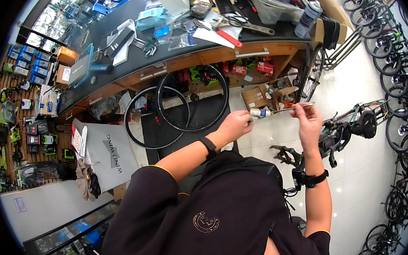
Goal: The person wraps the bicycle stem with tape and cuts the excess with scissors. They then install the handlebar onto the stem and secure it with bolts.
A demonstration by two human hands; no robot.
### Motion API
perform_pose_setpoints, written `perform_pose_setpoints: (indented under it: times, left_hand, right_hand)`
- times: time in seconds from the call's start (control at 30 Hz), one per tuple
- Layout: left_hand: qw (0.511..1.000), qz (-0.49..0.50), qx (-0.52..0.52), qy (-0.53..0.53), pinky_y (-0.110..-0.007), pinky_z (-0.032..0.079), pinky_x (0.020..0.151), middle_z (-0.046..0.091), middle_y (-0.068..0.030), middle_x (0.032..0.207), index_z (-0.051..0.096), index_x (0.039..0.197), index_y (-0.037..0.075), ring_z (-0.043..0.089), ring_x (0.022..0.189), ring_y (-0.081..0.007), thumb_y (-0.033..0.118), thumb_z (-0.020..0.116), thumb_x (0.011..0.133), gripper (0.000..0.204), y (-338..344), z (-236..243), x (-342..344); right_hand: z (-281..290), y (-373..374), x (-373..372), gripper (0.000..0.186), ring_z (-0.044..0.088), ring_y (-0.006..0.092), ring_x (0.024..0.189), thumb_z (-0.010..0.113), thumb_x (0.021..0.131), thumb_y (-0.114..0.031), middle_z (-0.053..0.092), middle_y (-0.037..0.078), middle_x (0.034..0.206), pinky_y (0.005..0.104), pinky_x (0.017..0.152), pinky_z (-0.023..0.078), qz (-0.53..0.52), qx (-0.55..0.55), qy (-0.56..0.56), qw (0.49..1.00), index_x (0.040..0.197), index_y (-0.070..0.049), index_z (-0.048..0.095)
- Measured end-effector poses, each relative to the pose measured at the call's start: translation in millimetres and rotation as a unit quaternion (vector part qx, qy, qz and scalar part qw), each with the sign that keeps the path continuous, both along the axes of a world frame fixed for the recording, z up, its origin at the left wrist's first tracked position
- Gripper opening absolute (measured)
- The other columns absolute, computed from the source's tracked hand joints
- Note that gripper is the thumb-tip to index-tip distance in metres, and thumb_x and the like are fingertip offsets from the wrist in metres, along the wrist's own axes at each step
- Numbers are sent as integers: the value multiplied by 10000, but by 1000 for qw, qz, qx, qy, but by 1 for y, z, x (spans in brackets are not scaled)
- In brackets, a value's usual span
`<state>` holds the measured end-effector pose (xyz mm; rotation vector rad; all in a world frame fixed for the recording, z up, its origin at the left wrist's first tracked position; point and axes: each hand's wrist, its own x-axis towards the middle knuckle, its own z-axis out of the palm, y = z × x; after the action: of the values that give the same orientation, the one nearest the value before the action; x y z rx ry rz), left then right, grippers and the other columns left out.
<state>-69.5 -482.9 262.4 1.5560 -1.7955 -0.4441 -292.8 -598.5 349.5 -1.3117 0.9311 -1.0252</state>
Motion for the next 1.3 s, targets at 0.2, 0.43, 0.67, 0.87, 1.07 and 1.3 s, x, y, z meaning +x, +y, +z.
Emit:
perform_pose_setpoints:
  times: [0.2,0.43,0.67,0.87,1.07,1.3]
  left_hand:
    - [940,276,36,197,-296,537,694,715,-100,854,707,909,-14,680,757,-172,132,738,835,166,64,11,97]
    - [849,472,7,239,-259,495,685,700,-34,796,707,863,-19,609,720,-89,188,743,874,211,151,23,234]
    - [822,546,-58,150,-292,512,689,730,-87,803,732,908,-17,660,724,-142,240,730,875,259,123,32,402]
    - [835,536,99,80,-325,532,732,746,-112,838,745,932,-6,710,775,-192,293,746,842,312,43,-16,527]
    - [678,511,159,504,-277,577,628,682,-183,1021,589,1139,-97,730,867,-288,140,576,982,284,14,-32,583]
    - [738,456,201,455,-302,585,720,675,-182,1040,554,1176,-87,712,948,-278,140,537,1000,289,60,-24,594]
  right_hand:
    - [6,-16,14,106,670,125,754,629,961,-80,701,84,912,256,713,561,-10,41,-33,999,1022,6,627]
    - [-59,-14,45,100,633,93,699,640,965,-132,671,27,846,239,624,530,29,88,-47,995,980,-34,631]
    - [-43,1,88,165,638,113,729,589,972,-84,668,58,907,247,677,538,129,51,109,984,1081,29,640]
    - [-41,11,111,145,636,105,744,583,967,-74,675,53,920,241,682,529,67,65,234,968,1053,14,660]
    - [-32,31,206,144,616,111,715,613,943,-61,669,63,882,258,673,508,156,52,323,932,1020,53,652]
    - [0,24,348,124,624,230,738,640,895,-33,645,132,866,302,669,489,294,-147,357,874,1009,14,656]
